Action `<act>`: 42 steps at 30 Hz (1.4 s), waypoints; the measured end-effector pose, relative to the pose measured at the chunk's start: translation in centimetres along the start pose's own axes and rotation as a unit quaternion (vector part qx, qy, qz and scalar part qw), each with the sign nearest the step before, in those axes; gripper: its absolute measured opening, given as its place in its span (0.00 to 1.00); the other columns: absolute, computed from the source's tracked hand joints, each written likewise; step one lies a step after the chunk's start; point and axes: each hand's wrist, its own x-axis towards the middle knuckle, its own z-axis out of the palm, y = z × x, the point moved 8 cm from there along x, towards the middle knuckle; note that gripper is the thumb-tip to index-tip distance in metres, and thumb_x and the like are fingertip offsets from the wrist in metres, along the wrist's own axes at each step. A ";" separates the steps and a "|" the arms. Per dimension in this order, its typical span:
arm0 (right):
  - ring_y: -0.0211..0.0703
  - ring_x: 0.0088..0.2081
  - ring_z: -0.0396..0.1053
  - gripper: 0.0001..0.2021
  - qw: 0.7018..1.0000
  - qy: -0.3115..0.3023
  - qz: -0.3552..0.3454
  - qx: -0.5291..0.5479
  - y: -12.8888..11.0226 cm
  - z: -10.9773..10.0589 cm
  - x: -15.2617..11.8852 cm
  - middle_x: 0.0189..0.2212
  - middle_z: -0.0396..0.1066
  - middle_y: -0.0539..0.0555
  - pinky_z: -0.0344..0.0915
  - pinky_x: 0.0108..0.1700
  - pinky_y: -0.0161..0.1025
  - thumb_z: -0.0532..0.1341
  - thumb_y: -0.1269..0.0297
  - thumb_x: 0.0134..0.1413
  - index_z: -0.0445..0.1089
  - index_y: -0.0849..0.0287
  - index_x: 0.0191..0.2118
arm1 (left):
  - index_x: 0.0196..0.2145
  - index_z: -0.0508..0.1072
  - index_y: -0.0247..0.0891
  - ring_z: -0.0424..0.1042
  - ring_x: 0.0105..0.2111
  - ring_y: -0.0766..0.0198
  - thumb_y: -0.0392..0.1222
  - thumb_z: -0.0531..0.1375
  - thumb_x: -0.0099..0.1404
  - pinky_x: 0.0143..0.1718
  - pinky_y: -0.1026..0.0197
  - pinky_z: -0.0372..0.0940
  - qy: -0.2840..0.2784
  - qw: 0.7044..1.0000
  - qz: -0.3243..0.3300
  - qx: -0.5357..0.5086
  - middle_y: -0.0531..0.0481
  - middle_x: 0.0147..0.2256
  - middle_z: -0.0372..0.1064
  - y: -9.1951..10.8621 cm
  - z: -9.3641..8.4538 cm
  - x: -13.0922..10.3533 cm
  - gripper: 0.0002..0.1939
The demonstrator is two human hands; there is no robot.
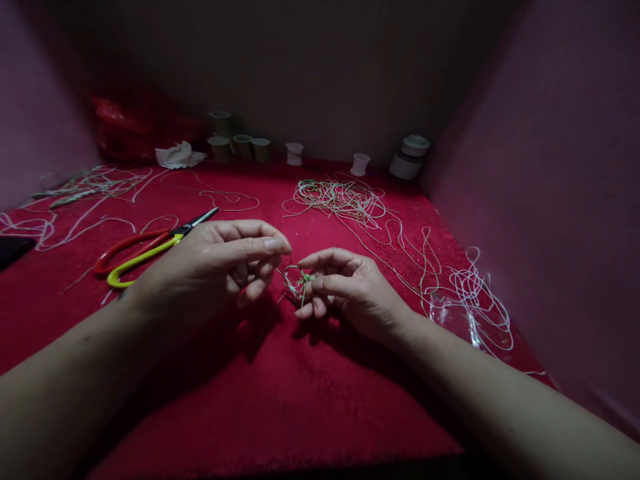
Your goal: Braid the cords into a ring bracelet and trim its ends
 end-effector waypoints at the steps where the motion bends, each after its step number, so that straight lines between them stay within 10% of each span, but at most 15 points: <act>1: 0.34 0.21 0.72 0.12 1.000 0.003 0.004 -0.003 0.1 -0.1 0.0 0.24 0.74 0.49 0.74 0.30 0.35 0.65 0.75 0.44 0.71 0.63 0.39 | 0.25 0.75 0.36 0.59 0.13 0.74 0.44 0.63 0.58 0.13 0.74 0.55 -0.017 0.999 -0.010 0.043 0.55 0.14 0.62 -0.1 0.2 0.0 0.09; 5: 0.35 0.20 0.72 0.09 0.999 0.027 0.013 -0.017 0.1 -0.4 0.0 0.22 0.73 0.49 0.69 0.22 0.27 0.64 0.75 0.44 0.73 0.64 0.36 | 0.28 0.76 0.36 0.63 0.14 0.72 0.46 0.62 0.59 0.14 0.73 0.57 -0.106 0.972 -0.048 0.203 0.54 0.16 0.67 -0.4 1.3 -0.1 0.10; 11: 0.33 0.17 0.70 0.06 0.999 0.037 0.005 -0.002 -0.1 -0.6 0.2 0.19 0.71 0.48 0.71 0.23 0.31 0.65 0.74 0.45 0.72 0.64 0.33 | 0.35 0.75 0.37 0.62 0.15 0.73 0.43 0.63 0.56 0.16 0.72 0.58 0.017 0.977 -0.011 0.210 0.55 0.20 0.69 0.2 -0.1 0.6 0.09; 17: 0.34 0.18 0.71 0.06 0.999 0.014 0.008 0.030 0.1 -0.6 0.5 0.21 0.72 0.49 0.70 0.24 0.31 0.65 0.74 0.45 0.70 0.64 0.33 | 0.43 0.73 0.40 0.63 0.17 0.72 0.43 0.66 0.56 0.16 0.73 0.57 -0.029 0.988 -0.078 0.132 0.54 0.21 0.71 -2.1 0.4 0.4 0.16; 42: 0.30 0.12 0.62 0.12 0.997 0.034 -0.033 -0.069 -1.0 -0.3 0.2 0.17 0.67 0.43 0.57 0.12 0.26 0.69 0.63 0.46 0.66 0.61 0.32 | 0.28 0.69 0.37 0.56 0.11 0.72 0.48 0.61 0.61 0.12 0.71 0.48 -0.046 0.989 -0.100 0.098 0.54 0.14 0.64 -3.7 2.2 0.2 0.12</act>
